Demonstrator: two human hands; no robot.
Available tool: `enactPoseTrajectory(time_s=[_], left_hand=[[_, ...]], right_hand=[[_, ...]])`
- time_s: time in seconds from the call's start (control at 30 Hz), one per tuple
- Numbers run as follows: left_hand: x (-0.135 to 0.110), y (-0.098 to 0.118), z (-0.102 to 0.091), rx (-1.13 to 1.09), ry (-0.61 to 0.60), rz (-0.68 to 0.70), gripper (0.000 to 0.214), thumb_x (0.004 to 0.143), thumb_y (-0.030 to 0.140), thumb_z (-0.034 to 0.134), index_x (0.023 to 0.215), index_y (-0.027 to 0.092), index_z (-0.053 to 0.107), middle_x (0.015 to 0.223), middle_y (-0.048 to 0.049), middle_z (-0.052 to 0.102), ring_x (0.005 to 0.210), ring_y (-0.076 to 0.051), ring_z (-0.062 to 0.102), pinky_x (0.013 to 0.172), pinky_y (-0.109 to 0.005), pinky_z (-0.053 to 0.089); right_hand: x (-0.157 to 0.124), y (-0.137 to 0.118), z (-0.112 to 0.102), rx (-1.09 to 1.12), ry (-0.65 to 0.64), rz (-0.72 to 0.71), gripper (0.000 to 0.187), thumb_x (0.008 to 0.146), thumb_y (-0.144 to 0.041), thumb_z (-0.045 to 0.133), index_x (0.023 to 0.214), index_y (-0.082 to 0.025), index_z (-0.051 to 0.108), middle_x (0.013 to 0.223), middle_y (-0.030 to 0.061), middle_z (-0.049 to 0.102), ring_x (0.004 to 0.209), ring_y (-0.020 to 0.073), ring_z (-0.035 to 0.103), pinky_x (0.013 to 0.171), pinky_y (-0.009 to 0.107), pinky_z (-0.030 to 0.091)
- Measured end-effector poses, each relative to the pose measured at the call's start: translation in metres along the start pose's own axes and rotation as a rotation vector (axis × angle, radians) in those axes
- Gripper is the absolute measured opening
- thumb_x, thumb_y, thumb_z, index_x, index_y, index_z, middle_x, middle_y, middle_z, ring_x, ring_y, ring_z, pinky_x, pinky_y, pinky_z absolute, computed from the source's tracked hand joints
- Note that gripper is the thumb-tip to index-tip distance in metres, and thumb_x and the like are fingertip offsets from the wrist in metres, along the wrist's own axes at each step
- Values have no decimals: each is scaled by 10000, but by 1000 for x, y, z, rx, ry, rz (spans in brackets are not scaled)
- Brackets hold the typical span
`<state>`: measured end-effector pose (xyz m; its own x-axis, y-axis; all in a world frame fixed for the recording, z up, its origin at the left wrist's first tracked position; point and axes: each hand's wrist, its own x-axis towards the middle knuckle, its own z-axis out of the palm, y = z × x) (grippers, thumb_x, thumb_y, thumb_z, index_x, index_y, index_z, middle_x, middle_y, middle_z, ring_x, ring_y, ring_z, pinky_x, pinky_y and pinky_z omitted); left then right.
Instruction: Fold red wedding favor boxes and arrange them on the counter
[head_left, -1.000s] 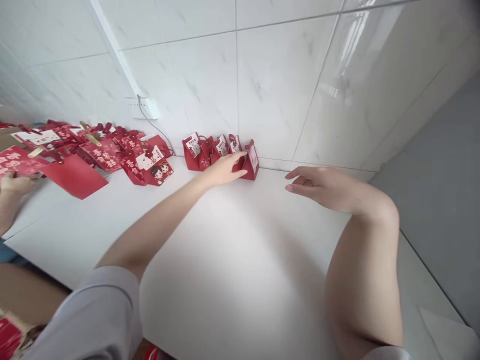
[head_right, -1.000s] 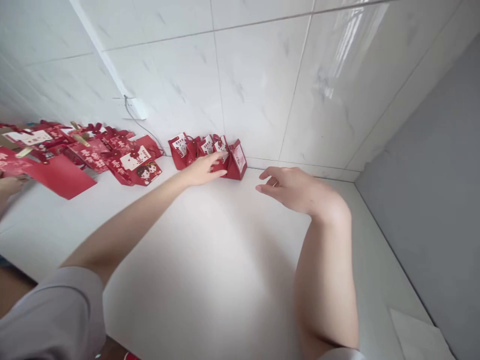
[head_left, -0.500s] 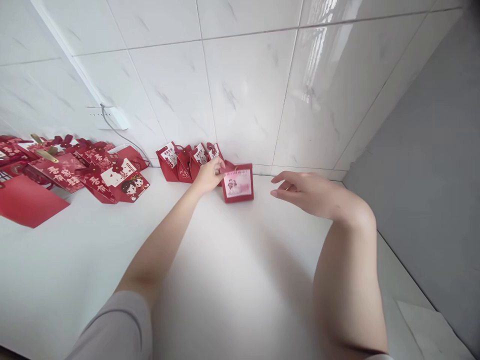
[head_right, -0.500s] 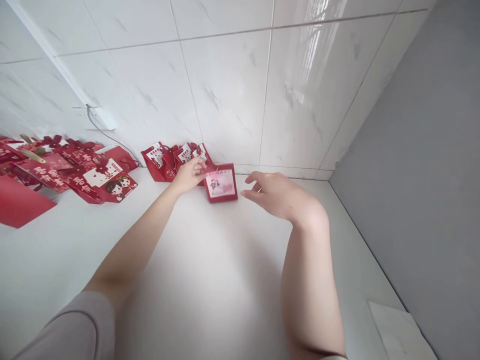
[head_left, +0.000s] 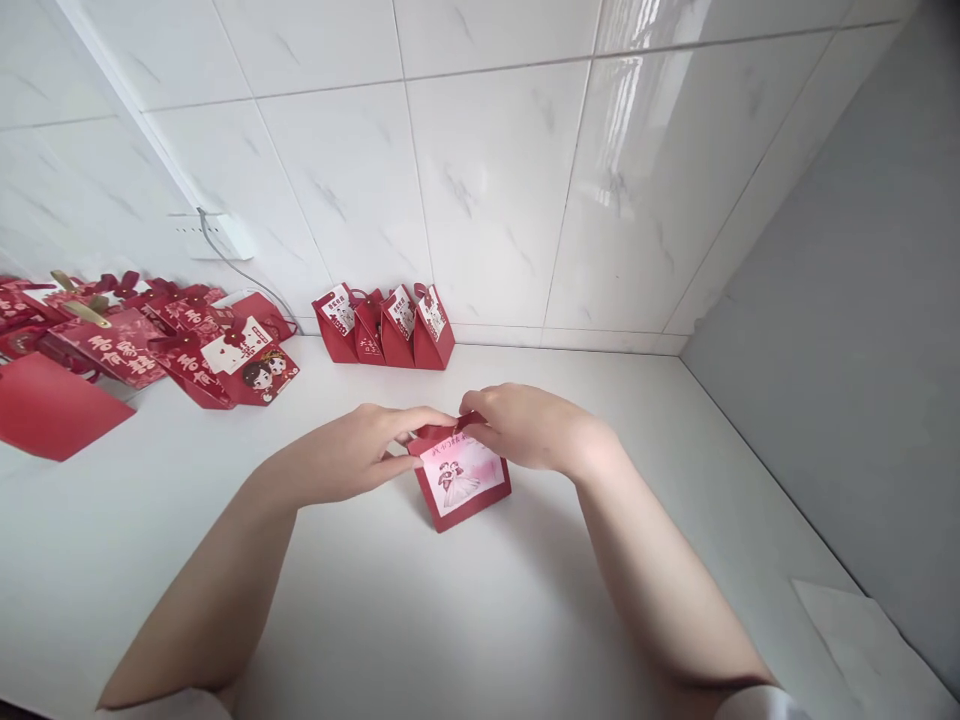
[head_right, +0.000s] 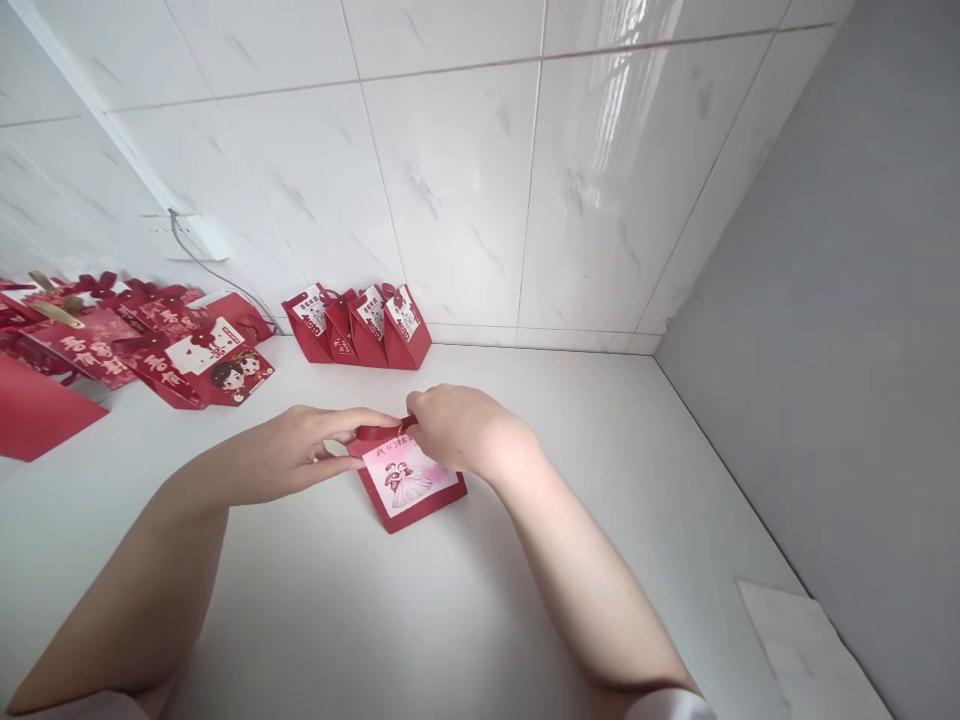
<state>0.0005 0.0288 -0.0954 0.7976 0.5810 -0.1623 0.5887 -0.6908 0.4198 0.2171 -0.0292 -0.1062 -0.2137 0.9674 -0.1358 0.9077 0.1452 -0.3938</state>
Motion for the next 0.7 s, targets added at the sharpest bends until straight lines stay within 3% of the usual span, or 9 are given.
enactPoseTrajectory(time_s=[0.13,0.3,0.4,0.53,0.63,0.7], left_hand=[[7,-13,2,60,124,42,334,946,355,425,1231,376,600,1197,43,676,1006,-202,668,728,-246,500],[15,-30,4,11,278,62,248,915,409,521,1125,316,616,1129,10,683,1021,-213,671,721,-240,507],[26,-41,8,-41,268,65,222,891,421,568,1068,289,595,1119,-10,668,1051,-221,658,729,-242,512],[48,-55,28,-157,268,98,329,816,437,667,1042,245,524,997,-35,652,911,-201,658,648,-236,501],[62,-59,47,-311,382,137,314,820,434,666,967,221,488,892,-19,629,786,-159,631,604,-228,479],[66,-56,54,-412,467,183,265,845,406,643,926,210,484,941,-36,647,855,-164,640,695,-255,510]], right_hand=[[2,6,3,-27,46,38,223,875,-72,428,864,-200,609,823,68,650,568,148,508,483,262,289],[-3,16,4,-19,184,24,237,830,-35,448,838,-210,607,787,58,641,591,153,515,496,266,267],[-3,19,4,26,200,37,242,842,-55,445,832,-221,620,792,53,646,592,155,518,505,272,272],[1,22,4,2,183,114,229,831,-57,448,813,-218,611,772,60,644,560,163,498,506,287,275],[2,22,3,-9,188,162,215,830,-68,455,792,-212,610,802,73,653,588,175,516,509,289,286],[0,23,2,18,197,151,204,846,-92,461,798,-211,619,840,74,664,614,174,533,514,284,299]])
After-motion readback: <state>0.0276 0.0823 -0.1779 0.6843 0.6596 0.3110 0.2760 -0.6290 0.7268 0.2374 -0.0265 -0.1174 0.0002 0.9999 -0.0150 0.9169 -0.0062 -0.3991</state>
